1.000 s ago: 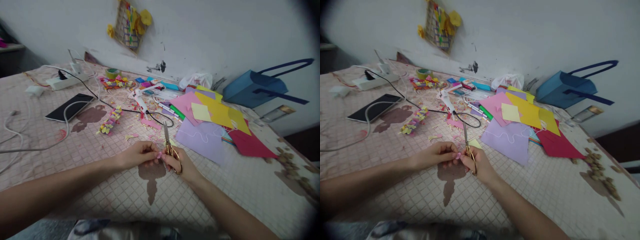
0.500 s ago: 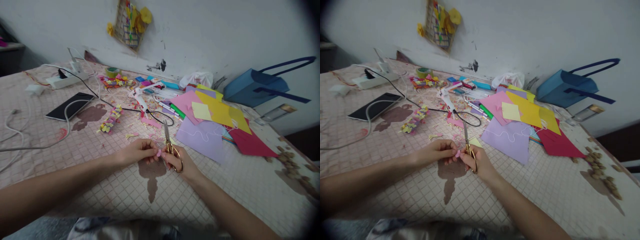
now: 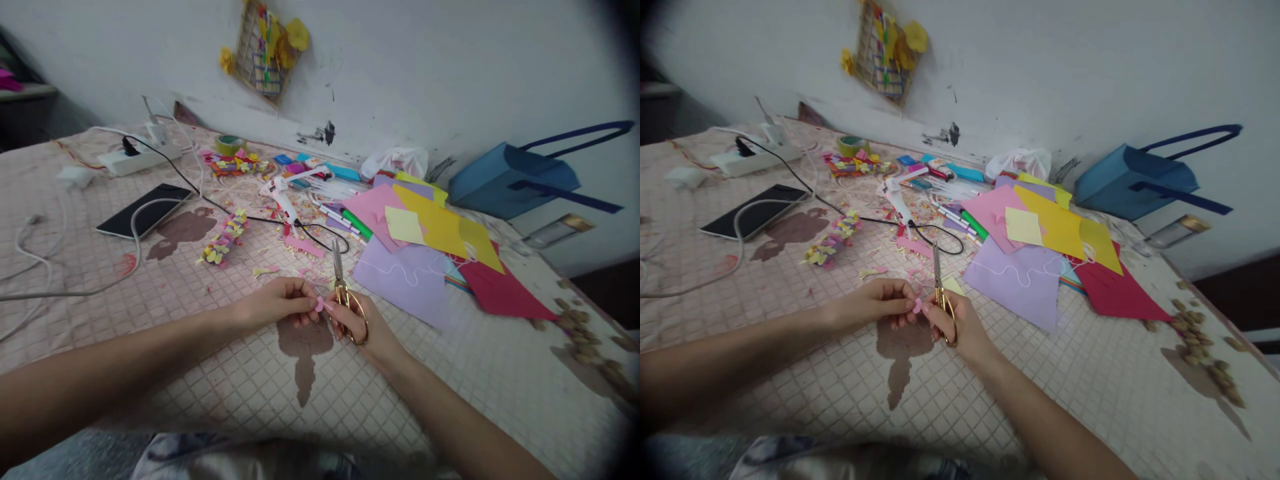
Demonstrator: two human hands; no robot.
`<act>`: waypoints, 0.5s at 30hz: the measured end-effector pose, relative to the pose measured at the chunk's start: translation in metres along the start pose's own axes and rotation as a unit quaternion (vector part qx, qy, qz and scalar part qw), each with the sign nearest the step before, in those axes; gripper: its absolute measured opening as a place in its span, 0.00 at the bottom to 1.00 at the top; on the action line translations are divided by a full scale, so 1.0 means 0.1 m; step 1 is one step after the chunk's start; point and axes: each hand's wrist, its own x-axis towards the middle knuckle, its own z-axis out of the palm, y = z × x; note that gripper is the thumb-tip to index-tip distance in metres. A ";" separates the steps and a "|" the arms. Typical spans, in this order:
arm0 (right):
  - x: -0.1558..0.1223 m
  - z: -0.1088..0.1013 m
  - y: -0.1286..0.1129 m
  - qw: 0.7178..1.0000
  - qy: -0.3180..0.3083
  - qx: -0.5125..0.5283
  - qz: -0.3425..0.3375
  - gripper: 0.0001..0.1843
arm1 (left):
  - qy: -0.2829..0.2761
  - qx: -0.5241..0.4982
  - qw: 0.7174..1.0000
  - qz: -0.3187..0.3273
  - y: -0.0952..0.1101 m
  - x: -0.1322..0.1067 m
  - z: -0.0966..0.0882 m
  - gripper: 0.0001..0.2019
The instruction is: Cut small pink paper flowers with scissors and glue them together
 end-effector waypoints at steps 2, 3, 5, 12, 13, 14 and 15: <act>0.00 0.00 0.00 1.000 -0.009 -0.001 0.000 0.09 | -0.005 0.001 1.000 0.002 0.00 0.00 0.00 0.09; 0.00 0.00 0.00 1.000 -0.013 -0.003 -0.002 0.09 | -0.007 0.003 1.000 0.002 0.00 0.00 0.01 0.09; 0.01 0.00 0.01 1.000 -0.018 -0.005 -0.009 0.08 | -0.010 0.007 1.000 0.000 0.00 -0.01 0.01 0.09; 0.01 0.00 0.03 0.999 -0.017 0.042 0.014 0.07 | -0.010 -0.004 0.998 0.068 -0.02 0.00 0.00 0.08; 0.01 0.00 0.04 0.998 -0.027 0.061 0.014 0.07 | -0.022 -0.004 0.996 0.084 -0.02 0.00 -0.01 0.09; 0.01 0.00 0.04 0.996 -0.040 0.077 0.013 0.07 | -0.035 -0.003 0.995 0.097 -0.02 0.00 -0.01 0.10; 0.02 -0.01 0.04 0.995 -0.054 0.087 0.014 0.08 | -0.046 0.001 0.993 0.106 -0.01 0.01 -0.02 0.09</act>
